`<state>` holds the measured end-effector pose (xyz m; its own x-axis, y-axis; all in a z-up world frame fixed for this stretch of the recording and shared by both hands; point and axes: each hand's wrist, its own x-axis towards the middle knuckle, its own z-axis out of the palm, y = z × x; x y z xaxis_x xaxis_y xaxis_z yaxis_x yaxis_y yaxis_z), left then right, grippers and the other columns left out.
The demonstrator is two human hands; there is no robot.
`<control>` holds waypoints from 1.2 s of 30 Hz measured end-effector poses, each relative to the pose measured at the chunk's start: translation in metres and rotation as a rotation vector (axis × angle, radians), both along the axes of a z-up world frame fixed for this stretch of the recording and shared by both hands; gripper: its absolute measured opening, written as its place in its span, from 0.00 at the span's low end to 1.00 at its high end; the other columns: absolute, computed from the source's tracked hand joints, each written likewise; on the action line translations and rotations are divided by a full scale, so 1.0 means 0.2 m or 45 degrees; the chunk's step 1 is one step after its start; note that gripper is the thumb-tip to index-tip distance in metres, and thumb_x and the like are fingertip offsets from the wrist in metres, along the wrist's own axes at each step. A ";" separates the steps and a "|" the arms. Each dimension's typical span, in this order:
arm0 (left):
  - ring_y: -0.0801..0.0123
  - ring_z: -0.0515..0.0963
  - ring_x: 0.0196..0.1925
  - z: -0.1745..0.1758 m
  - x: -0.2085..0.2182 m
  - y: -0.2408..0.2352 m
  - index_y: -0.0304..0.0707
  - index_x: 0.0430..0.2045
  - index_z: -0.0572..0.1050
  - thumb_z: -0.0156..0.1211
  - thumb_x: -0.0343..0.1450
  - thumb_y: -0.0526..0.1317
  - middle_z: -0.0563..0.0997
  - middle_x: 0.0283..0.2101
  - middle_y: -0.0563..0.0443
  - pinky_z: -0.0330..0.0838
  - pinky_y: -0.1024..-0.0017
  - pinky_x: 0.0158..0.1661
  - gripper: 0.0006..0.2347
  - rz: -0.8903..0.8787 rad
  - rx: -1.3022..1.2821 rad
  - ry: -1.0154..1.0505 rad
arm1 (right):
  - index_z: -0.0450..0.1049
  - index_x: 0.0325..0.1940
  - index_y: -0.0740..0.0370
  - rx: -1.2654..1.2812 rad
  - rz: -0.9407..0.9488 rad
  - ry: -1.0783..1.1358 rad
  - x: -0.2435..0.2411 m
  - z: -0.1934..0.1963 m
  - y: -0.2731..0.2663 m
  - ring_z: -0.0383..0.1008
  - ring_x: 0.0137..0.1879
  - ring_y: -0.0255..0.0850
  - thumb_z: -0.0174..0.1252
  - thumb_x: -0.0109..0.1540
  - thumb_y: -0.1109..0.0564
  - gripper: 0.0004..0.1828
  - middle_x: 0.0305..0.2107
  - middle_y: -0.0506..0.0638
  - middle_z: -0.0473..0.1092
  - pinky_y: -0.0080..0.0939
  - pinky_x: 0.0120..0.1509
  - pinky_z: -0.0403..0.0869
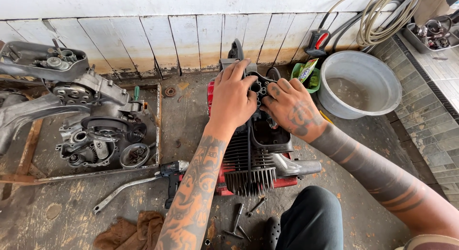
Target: Assembling a carburetor onto a small engine block while sitting on the floor
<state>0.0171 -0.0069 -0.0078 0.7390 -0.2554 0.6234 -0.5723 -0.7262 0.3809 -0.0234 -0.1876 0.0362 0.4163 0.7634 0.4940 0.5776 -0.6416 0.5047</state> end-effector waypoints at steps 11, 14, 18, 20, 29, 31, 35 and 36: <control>0.51 0.67 0.68 0.00 0.00 0.00 0.43 0.42 0.83 0.54 0.64 0.35 0.70 0.64 0.49 0.65 0.45 0.63 0.15 0.014 0.015 -0.020 | 0.75 0.34 0.58 0.003 0.055 0.163 0.02 0.04 -0.02 0.66 0.40 0.48 0.59 0.62 0.51 0.09 0.34 0.49 0.64 0.46 0.43 0.63; 0.51 0.67 0.68 -0.01 0.01 -0.01 0.43 0.43 0.83 0.55 0.63 0.36 0.70 0.64 0.49 0.64 0.45 0.63 0.16 0.016 0.016 -0.016 | 0.74 0.34 0.58 -0.056 0.057 0.024 0.05 0.00 -0.03 0.66 0.40 0.48 0.58 0.63 0.52 0.09 0.34 0.49 0.63 0.45 0.43 0.62; 0.51 0.67 0.68 -0.01 0.00 0.00 0.43 0.43 0.83 0.54 0.64 0.36 0.70 0.65 0.49 0.64 0.45 0.63 0.15 0.012 0.017 -0.032 | 0.73 0.33 0.58 -0.080 0.048 -0.010 0.05 0.00 -0.03 0.65 0.39 0.48 0.57 0.64 0.53 0.08 0.33 0.50 0.63 0.45 0.42 0.61; 0.50 0.67 0.68 0.01 -0.01 0.00 0.42 0.43 0.83 0.54 0.64 0.35 0.70 0.64 0.48 0.64 0.44 0.63 0.16 0.011 0.019 -0.007 | 0.74 0.33 0.58 -0.024 0.075 0.074 0.05 0.01 -0.04 0.66 0.40 0.49 0.60 0.61 0.50 0.10 0.33 0.49 0.63 0.46 0.43 0.63; 0.52 0.67 0.68 0.00 0.00 0.00 0.43 0.43 0.83 0.55 0.64 0.36 0.69 0.65 0.50 0.64 0.44 0.63 0.16 0.023 0.029 -0.008 | 0.74 0.36 0.60 -0.030 0.020 0.118 0.04 0.01 -0.03 0.63 0.41 0.48 0.60 0.61 0.49 0.12 0.34 0.49 0.62 0.46 0.43 0.62; 0.52 0.67 0.68 -0.01 0.01 0.00 0.44 0.43 0.83 0.55 0.64 0.36 0.69 0.65 0.50 0.64 0.45 0.63 0.15 0.024 0.029 -0.014 | 0.74 0.36 0.60 -0.041 0.017 0.109 0.02 0.02 -0.01 0.64 0.40 0.48 0.60 0.61 0.49 0.12 0.34 0.50 0.62 0.46 0.43 0.62; 0.53 0.67 0.67 -0.01 0.01 0.00 0.44 0.43 0.83 0.56 0.64 0.36 0.70 0.64 0.50 0.65 0.45 0.62 0.15 0.035 0.046 -0.035 | 0.74 0.37 0.62 0.003 0.060 0.205 0.03 0.03 -0.03 0.64 0.41 0.51 0.61 0.61 0.48 0.14 0.34 0.50 0.62 0.49 0.43 0.63; 0.53 0.67 0.67 -0.01 0.00 0.00 0.44 0.43 0.83 0.56 0.64 0.36 0.70 0.64 0.50 0.65 0.45 0.62 0.15 0.035 0.047 -0.032 | 0.74 0.37 0.62 0.004 0.059 0.208 0.02 0.05 -0.03 0.64 0.41 0.51 0.61 0.61 0.48 0.14 0.34 0.50 0.62 0.49 0.43 0.63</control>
<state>0.0177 -0.0063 -0.0097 0.7302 -0.2586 0.6324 -0.5612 -0.7550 0.3392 -0.0193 -0.1933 0.0455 0.4557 0.7822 0.4249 0.6810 -0.6137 0.3995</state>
